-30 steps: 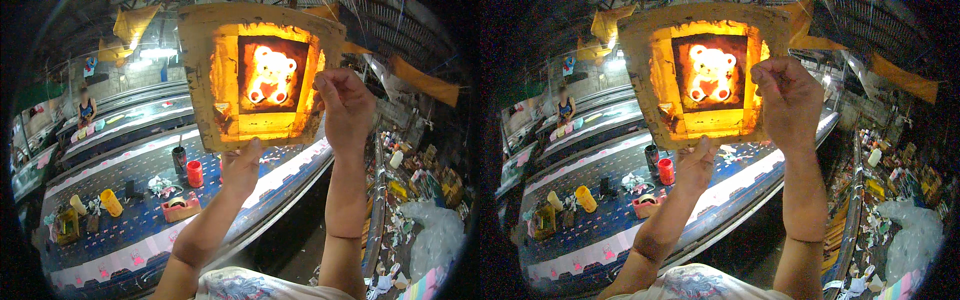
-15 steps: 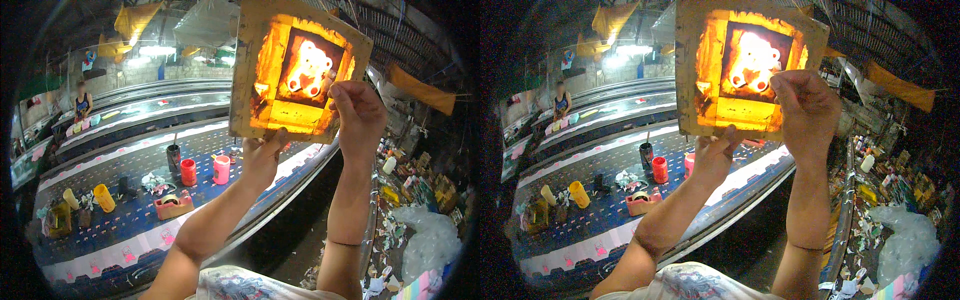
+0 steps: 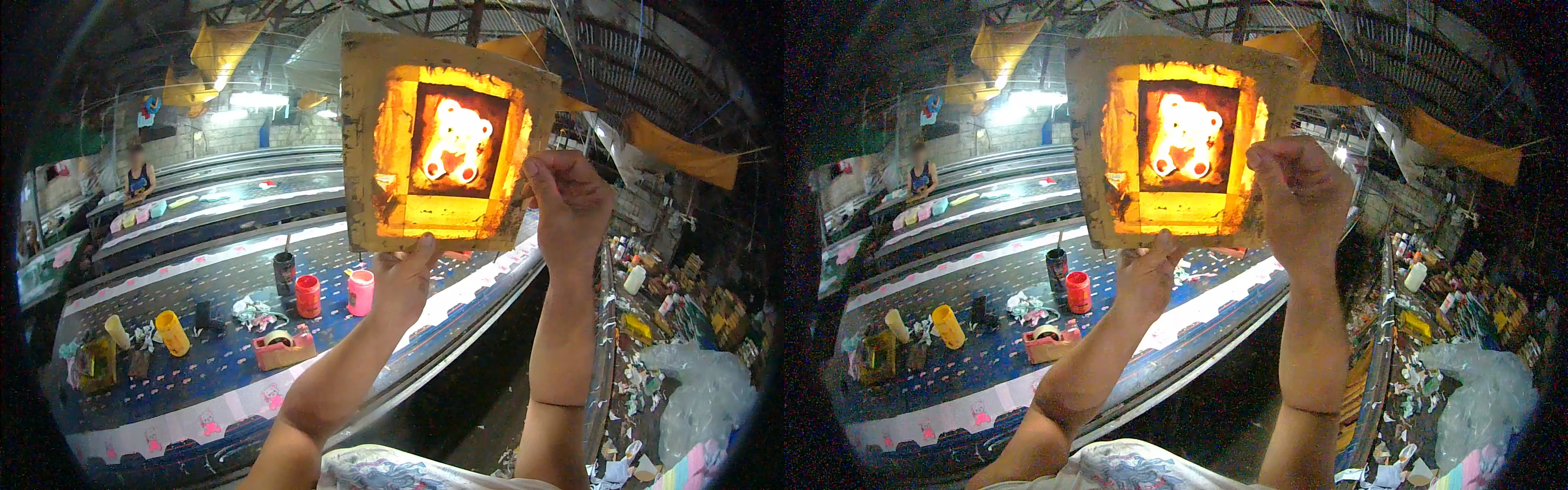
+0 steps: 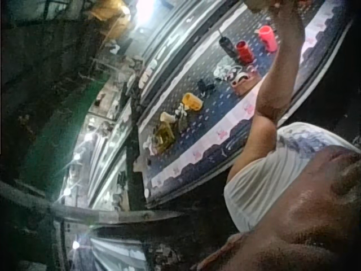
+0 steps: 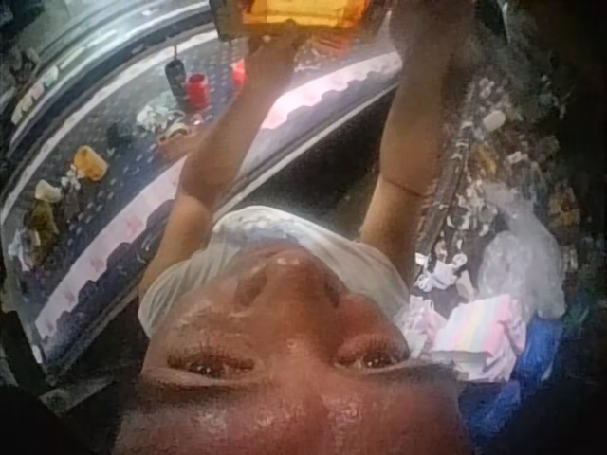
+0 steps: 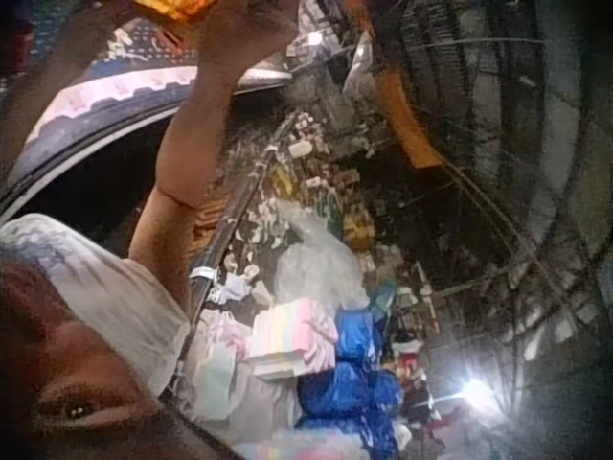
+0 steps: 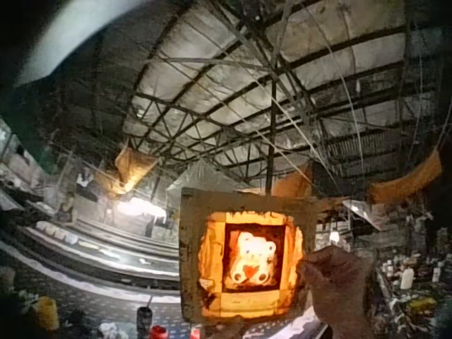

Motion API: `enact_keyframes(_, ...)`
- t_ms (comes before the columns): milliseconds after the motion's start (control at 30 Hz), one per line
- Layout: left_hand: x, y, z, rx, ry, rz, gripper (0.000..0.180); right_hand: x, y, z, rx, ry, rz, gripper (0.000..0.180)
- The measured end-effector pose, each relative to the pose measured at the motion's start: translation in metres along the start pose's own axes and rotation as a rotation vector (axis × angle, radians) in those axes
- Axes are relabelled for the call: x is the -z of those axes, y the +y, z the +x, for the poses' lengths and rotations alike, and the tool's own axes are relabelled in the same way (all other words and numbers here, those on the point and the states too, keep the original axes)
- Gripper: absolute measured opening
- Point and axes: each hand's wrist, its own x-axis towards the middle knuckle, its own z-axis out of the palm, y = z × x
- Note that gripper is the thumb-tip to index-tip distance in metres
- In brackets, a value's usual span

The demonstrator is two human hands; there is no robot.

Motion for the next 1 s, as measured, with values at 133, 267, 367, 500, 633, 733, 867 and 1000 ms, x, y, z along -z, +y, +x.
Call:
enact_keyframes(133, 0.011, 0.002, -0.004, -0.028, 0.062, -0.011, 0.055, -0.003, -0.001, 0.0, 0.037, -0.007, 0.018, 0.007)
enact_keyframes(267, 0.014, 0.005, -0.012, -0.005, 0.121, -0.027, 0.046, -0.004, -0.003, 0.001, 0.006, -0.028, -0.011, 0.006)
enact_keyframes(367, 0.023, 0.001, -0.015, -0.012, 0.065, -0.008, 0.047, 0.0, 0.0, 0.003, 0.03, -0.09, -0.068, 0.004)
enact_keyframes(500, 0.036, 0.015, -0.018, -0.157, 0.008, 0.471, 0.043, 0.008, -0.02, 0.017, 0.246, -0.306, -0.252, 0.006)
enact_keyframes(633, 0.046, 0.07, 0.008, -0.233, 0.15, 0.551, 0.044, 0.024, -0.046, 0.042, 0.473, -0.567, -0.458, 0.007)
enact_keyframes(733, 0.019, 0.135, 0.029, -0.354, 0.184, 0.702, 0.047, 0.027, -0.047, 0.056, 0.526, -0.644, -0.626, 0.009)
enact_keyframes(867, 0.002, 0.189, 0.043, -0.611, 0.152, 1.075, 0.042, 0.012, -0.022, 0.066, 0.414, -0.746, -0.471, 0.011)
enact_keyframes(1000, -0.012, 0.242, 0.049, -0.576, 0.058, 0.828, 0.04, -0.017, -0.036, 0.064, 0.26, -0.816, -0.403, 0.008)
